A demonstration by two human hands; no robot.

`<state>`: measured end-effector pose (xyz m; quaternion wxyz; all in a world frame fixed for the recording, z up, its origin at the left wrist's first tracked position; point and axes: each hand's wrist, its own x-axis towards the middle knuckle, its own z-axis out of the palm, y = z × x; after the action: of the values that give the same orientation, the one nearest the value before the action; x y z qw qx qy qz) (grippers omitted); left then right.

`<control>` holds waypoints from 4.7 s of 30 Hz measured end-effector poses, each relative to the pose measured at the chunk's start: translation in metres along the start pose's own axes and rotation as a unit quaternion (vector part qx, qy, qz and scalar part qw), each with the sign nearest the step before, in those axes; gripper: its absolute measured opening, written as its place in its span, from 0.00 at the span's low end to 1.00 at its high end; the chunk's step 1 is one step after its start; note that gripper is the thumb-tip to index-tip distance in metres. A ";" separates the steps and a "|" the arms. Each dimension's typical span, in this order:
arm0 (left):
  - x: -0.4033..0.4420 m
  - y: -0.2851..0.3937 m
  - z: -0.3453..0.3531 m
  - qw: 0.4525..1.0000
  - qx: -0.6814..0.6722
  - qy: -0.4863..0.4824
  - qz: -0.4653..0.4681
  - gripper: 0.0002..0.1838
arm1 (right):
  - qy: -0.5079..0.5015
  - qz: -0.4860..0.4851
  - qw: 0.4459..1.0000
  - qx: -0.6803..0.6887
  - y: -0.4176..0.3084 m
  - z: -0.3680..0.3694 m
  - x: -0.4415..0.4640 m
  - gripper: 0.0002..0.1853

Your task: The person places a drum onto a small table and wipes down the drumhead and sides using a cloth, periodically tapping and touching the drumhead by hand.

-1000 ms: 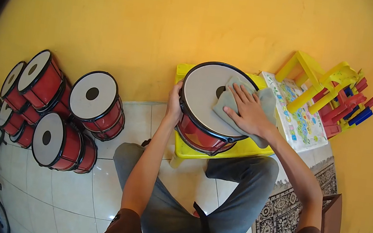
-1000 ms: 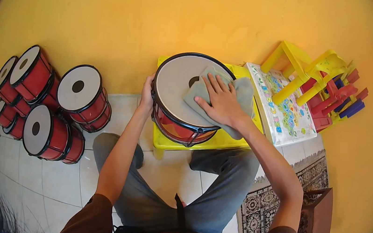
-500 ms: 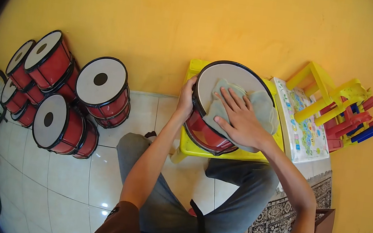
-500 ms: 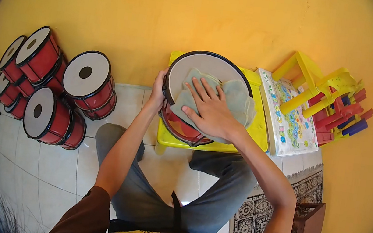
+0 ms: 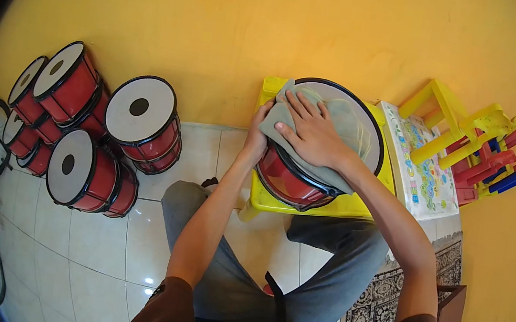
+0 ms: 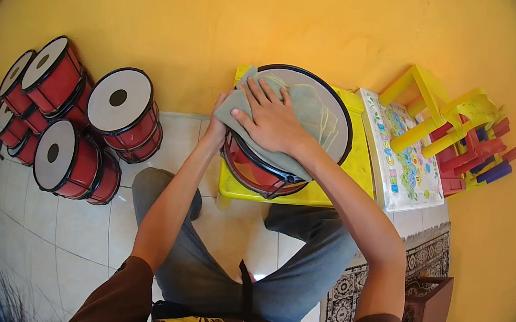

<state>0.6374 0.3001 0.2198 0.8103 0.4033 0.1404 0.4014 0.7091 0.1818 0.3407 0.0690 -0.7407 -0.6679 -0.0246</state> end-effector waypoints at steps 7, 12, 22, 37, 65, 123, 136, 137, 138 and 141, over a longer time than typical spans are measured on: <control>-0.009 0.022 0.016 0.997 -0.032 0.003 -0.065 0.25 | 0.000 0.041 0.999 -0.012 0.012 0.007 0.018 0.41; -0.008 0.018 0.012 0.998 -0.031 0.002 -0.060 0.25 | 0.011 0.055 0.998 -0.009 0.020 0.008 0.026 0.42; 0.000 0.009 0.004 0.998 -0.027 0.013 -0.048 0.22 | 0.052 0.004 0.998 0.018 0.041 0.008 0.040 0.37; -0.006 0.020 0.012 0.998 -0.004 -0.006 -0.063 0.25 | 0.144 0.022 0.988 0.056 0.052 0.014 0.046 0.32; -0.005 0.015 0.010 0.998 -0.017 0.025 -0.050 0.24 | 0.073 -0.024 0.997 0.033 0.045 0.005 0.027 0.35; -0.006 0.020 0.010 0.999 0.032 -0.007 -0.036 0.25 | 0.057 0.269 0.954 -0.120 0.054 -0.014 -0.094 0.39; -0.003 0.019 0.007 0.998 0.034 -0.015 -0.042 0.24 | 0.037 0.351 0.936 0.005 0.062 -0.043 -0.114 0.37; -0.004 0.020 0.008 0.998 0.034 -0.020 -0.044 0.24 | 0.013 0.366 0.930 0.023 0.067 -0.046 -0.113 0.37; -0.005 0.020 0.009 0.998 0.035 -0.019 -0.046 0.25 | -0.011 0.378 0.925 0.041 0.069 -0.054 -0.109 0.37; -0.005 0.022 0.010 0.998 0.033 -0.011 -0.047 0.25 | -0.018 0.376 0.926 0.026 0.072 -0.052 -0.107 0.37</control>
<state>0.6275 0.2984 0.2421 0.8161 0.4270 0.1632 0.3535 0.7719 0.0626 0.3735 0.0809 -0.9357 -0.3416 0.0340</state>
